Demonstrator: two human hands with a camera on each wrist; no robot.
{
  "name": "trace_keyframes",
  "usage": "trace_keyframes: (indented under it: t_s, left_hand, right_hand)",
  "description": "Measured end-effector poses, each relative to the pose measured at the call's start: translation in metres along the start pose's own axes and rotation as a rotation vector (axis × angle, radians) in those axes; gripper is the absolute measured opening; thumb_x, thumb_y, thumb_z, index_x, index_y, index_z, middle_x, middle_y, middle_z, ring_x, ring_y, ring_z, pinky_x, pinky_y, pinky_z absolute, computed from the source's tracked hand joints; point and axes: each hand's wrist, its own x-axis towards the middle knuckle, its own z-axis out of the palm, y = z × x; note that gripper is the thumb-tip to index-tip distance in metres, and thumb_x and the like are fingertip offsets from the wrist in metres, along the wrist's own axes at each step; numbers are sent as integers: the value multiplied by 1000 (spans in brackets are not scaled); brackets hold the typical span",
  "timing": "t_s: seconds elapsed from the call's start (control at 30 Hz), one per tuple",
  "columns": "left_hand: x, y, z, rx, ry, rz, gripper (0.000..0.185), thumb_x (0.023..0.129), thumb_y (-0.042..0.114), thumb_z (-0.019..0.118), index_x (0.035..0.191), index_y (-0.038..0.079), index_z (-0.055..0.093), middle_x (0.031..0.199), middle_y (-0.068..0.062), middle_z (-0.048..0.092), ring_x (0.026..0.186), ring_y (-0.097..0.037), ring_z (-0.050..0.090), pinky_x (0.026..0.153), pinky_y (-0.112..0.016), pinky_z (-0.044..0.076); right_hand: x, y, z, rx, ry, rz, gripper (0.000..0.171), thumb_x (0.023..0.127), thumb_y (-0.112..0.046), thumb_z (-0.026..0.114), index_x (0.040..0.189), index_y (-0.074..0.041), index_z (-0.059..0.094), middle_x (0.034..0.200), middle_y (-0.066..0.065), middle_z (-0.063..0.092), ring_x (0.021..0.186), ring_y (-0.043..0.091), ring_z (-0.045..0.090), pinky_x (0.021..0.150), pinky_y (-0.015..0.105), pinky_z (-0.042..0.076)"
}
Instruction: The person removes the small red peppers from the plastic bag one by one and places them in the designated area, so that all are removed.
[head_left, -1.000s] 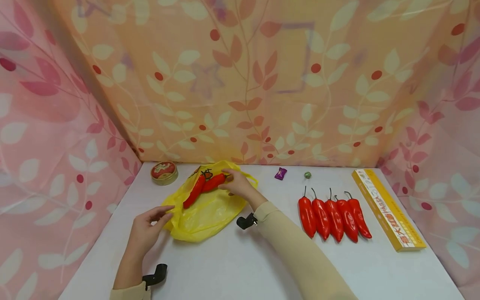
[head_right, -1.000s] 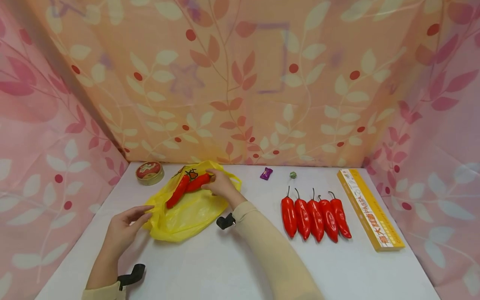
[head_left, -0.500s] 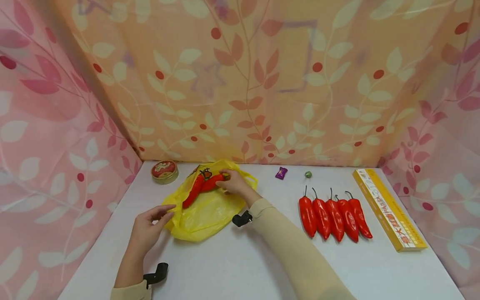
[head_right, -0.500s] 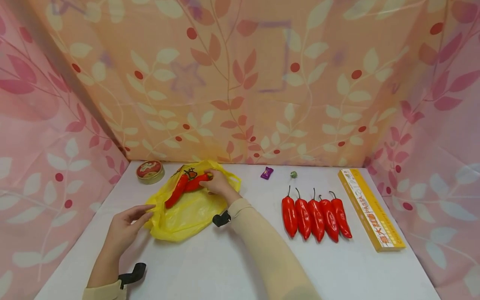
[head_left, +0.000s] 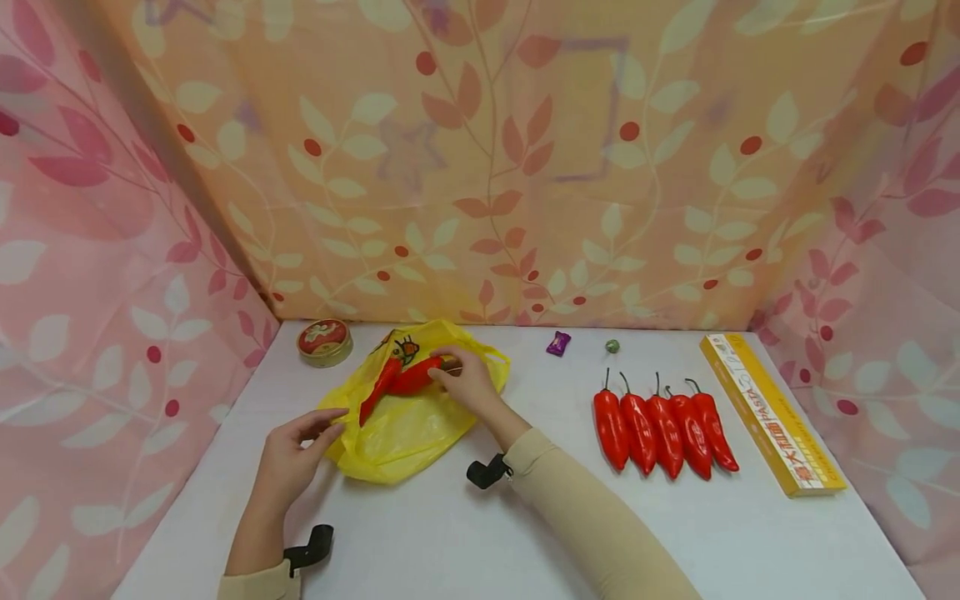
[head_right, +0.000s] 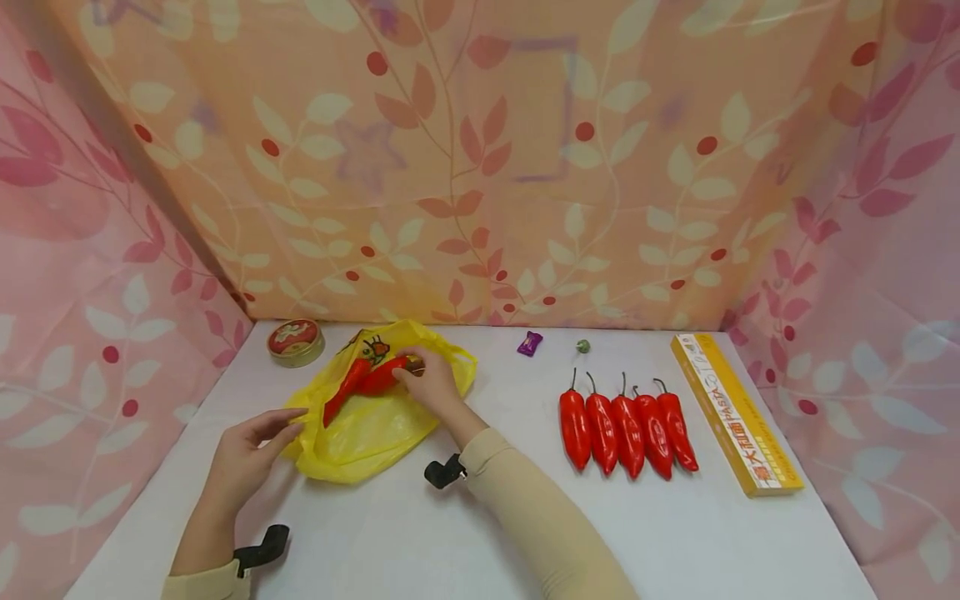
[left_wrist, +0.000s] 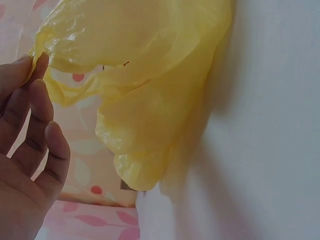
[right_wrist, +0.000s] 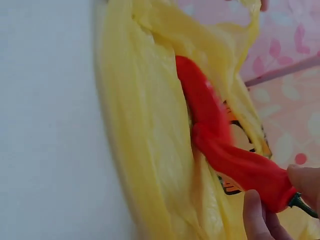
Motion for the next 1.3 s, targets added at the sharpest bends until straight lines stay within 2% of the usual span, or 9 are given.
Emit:
trace_keyframes:
  t_s: [0.2, 0.27, 0.43, 0.53, 0.67, 0.83, 1.0, 1.1, 1.3]
  left_hand:
    - [1, 2, 0, 4, 6, 10, 29, 99, 34, 66, 122, 18, 74, 110, -7, 71, 101, -21, 59, 79, -12, 48]
    - [1, 1, 1, 9, 9, 18, 29, 98, 34, 66, 121, 18, 74, 109, -7, 71, 100, -21, 59, 79, -12, 48]
    - [2, -3, 2, 22, 17, 24, 28, 99, 34, 66, 121, 18, 74, 108, -6, 71, 98, -19, 59, 80, -11, 47]
    - [2, -6, 3, 31, 23, 27, 28, 99, 34, 66, 121, 19, 74, 108, -5, 71, 97, -18, 59, 79, -11, 48]
    - [2, -7, 4, 35, 23, 31, 28, 99, 33, 65, 121, 19, 74, 108, -4, 71, 97, -18, 59, 79, -10, 48]
    - [2, -6, 4, 30, 17, 26, 28, 99, 33, 65, 122, 18, 73, 110, -5, 71, 98, -19, 59, 79, -10, 47]
    - [2, -4, 3, 24, 12, 13, 28, 99, 33, 65, 122, 18, 73, 109, -6, 71, 99, -20, 59, 79, -11, 47]
    - [2, -3, 2, 16, 6, -5, 29, 99, 33, 65, 123, 18, 73, 109, -7, 70, 101, -22, 59, 79, -10, 47]
    - [2, -3, 2, 16, 10, 4, 28, 99, 33, 65, 122, 18, 73, 108, -6, 70, 100, -21, 59, 79, -10, 47]
  right_hand:
    - [-23, -6, -17, -23, 64, -79, 37, 93, -22, 74, 128, -13, 67, 110, 12, 70, 98, 26, 71, 75, 33, 61]
    - [-29, -8, -24, 40, 56, -72, 40, 93, -23, 74, 129, -10, 64, 113, 14, 67, 102, 28, 70, 79, 39, 61]
    - [-41, -12, -42, 221, 20, -29, 41, 95, -28, 72, 128, -8, 60, 123, 16, 62, 110, 32, 68, 87, 50, 58]
    - [-47, -12, -52, 251, 28, 8, 42, 95, -33, 71, 130, -13, 60, 128, 11, 62, 115, 29, 67, 87, 45, 58]
    - [-52, -10, -65, 324, 59, 100, 48, 98, -35, 66, 140, -14, 55, 133, 11, 61, 119, 29, 64, 86, 43, 59]
    - [-60, -7, -80, 420, 145, 194, 54, 102, -31, 61, 150, -21, 39, 131, 15, 65, 111, 31, 69, 86, 44, 59]
    - [-68, -1, -94, 373, 179, 179, 41, 104, -31, 57, 144, -30, 50, 130, 13, 66, 107, 30, 69, 85, 45, 60]
    - [-73, 0, -104, 330, 164, 170, 37, 103, -34, 59, 139, -26, 59, 131, 10, 65, 112, 29, 66, 87, 43, 59]
    - [-88, 5, -128, 72, 115, 109, 49, 91, -38, 76, 137, -29, 61, 135, 6, 60, 118, 31, 64, 87, 41, 59]
